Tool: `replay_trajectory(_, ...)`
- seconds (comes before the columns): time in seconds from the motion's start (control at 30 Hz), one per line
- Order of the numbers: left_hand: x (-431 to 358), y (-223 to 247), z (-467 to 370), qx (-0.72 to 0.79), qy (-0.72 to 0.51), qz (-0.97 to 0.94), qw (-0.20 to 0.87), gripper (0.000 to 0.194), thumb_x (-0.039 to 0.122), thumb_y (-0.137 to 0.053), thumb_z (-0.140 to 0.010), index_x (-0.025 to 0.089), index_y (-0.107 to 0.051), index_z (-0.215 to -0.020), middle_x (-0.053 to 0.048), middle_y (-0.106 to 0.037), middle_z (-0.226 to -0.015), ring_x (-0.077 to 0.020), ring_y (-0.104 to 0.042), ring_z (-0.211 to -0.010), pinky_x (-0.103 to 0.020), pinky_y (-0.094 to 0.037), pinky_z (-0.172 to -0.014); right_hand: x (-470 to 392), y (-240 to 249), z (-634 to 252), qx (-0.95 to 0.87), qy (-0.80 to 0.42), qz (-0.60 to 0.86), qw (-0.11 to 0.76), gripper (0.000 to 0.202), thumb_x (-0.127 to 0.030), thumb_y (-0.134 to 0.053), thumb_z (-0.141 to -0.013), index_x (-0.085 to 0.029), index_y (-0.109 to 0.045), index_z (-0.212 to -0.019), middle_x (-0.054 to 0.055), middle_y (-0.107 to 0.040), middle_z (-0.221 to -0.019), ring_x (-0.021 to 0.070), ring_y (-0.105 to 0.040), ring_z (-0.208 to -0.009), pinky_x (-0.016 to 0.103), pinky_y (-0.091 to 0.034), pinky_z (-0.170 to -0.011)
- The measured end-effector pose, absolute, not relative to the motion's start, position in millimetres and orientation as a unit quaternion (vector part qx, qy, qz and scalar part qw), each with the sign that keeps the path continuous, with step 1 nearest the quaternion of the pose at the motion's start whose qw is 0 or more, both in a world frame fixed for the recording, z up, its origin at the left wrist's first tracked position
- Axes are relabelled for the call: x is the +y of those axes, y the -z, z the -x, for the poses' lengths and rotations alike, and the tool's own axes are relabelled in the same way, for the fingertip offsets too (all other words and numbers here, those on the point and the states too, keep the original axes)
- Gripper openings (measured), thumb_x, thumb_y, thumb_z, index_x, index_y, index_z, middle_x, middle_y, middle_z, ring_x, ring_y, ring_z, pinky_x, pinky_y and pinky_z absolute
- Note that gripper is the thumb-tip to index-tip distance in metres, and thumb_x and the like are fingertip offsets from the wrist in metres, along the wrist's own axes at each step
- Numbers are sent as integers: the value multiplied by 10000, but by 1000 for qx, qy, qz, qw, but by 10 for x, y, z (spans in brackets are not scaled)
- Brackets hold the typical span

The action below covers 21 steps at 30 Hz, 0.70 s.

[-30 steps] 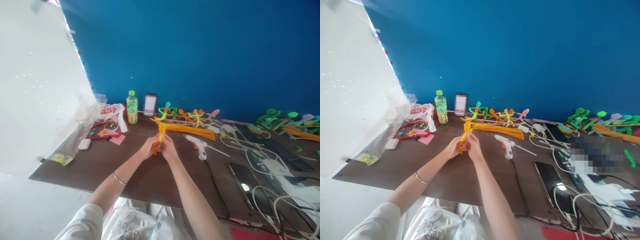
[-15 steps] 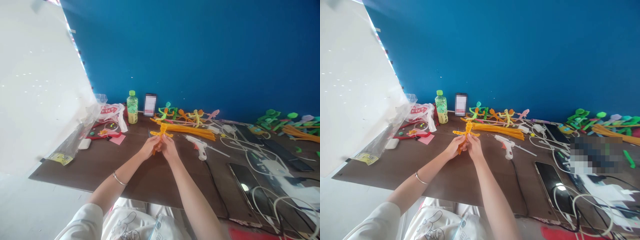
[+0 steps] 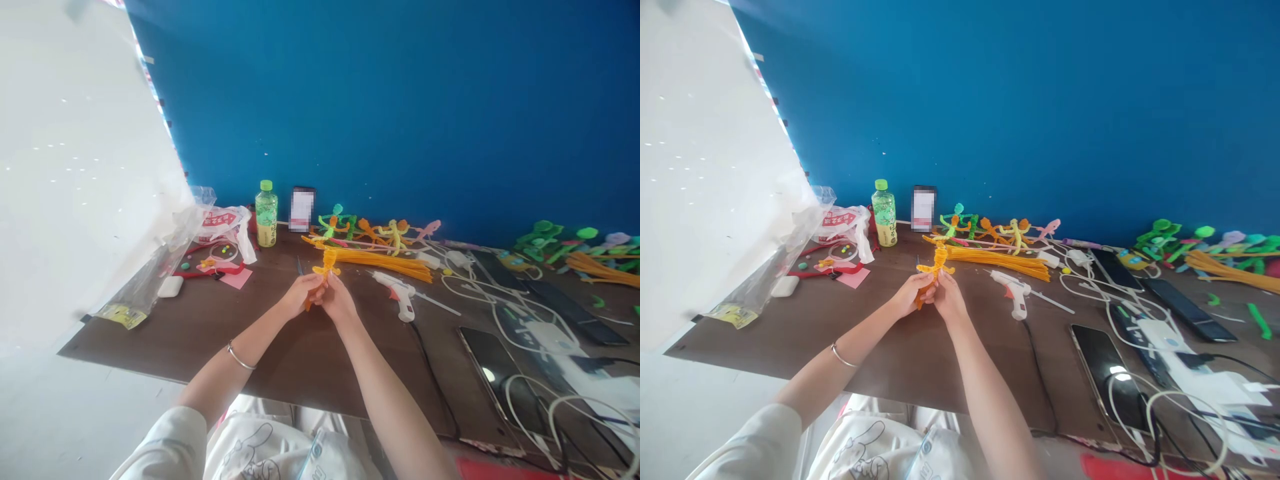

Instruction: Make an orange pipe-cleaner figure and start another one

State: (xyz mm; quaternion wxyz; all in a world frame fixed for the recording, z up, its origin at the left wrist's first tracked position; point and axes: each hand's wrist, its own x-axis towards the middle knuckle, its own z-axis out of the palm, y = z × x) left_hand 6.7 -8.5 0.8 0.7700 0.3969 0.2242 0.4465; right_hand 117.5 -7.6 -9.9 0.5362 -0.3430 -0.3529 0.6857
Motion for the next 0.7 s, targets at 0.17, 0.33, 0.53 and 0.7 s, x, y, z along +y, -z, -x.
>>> replay_trajectory(0.17, -87, 4, -77, 229, -431, -389, 781, 250, 356, -618, -703, 125, -533, -658, 44, -388, -454, -35, -268, -386, -203, -248, -422, -94, 93, -1175, -350, -690, 352, 526, 401, -578, -649, -583, -216, -476, -579, -40, -511, -405, 141, -523, -394, 225, -358, -341)
replay_trajectory(0.33, -73, -38, -60, 223, -512, -339, 757, 287, 404, -524, -761, 132, -527, -668, 40, -352, -472, -50, -271, -415, -203, -252, -423, -69, 27, -1119, -368, -684, 310, 548, 287, -476, -641, -649, -205, -588, -728, -21, -590, -555, 127, -555, -498, 235, -415, -440)
replay_trajectory(0.53, 16, -54, 35, 244, -588, -315, 704, 179, 312, -589, -727, 154, -537, -793, 40, -439, -584, -38, -371, -454, -200, -348, -495, -39, 65, -1129, -358, -522, 405, 660, 194, -332, -657, -647, -189, -652, -778, 28, -659, -803, 151, -586, -734, 287, -459, -686)
replay_trajectory(0.7, 74, 13, 58, 299, -599, -346, 658, 302, 333, -680, -641, 169, -498, -818, -9, -604, -747, -85, -547, -562, -252, -441, -606, 85, 6, -1314, -448, -301, 533, 651, 189, -329, -597, -684, -181, -658, -785, 53, -665, -824, 199, -582, -790, 337, -435, -753)
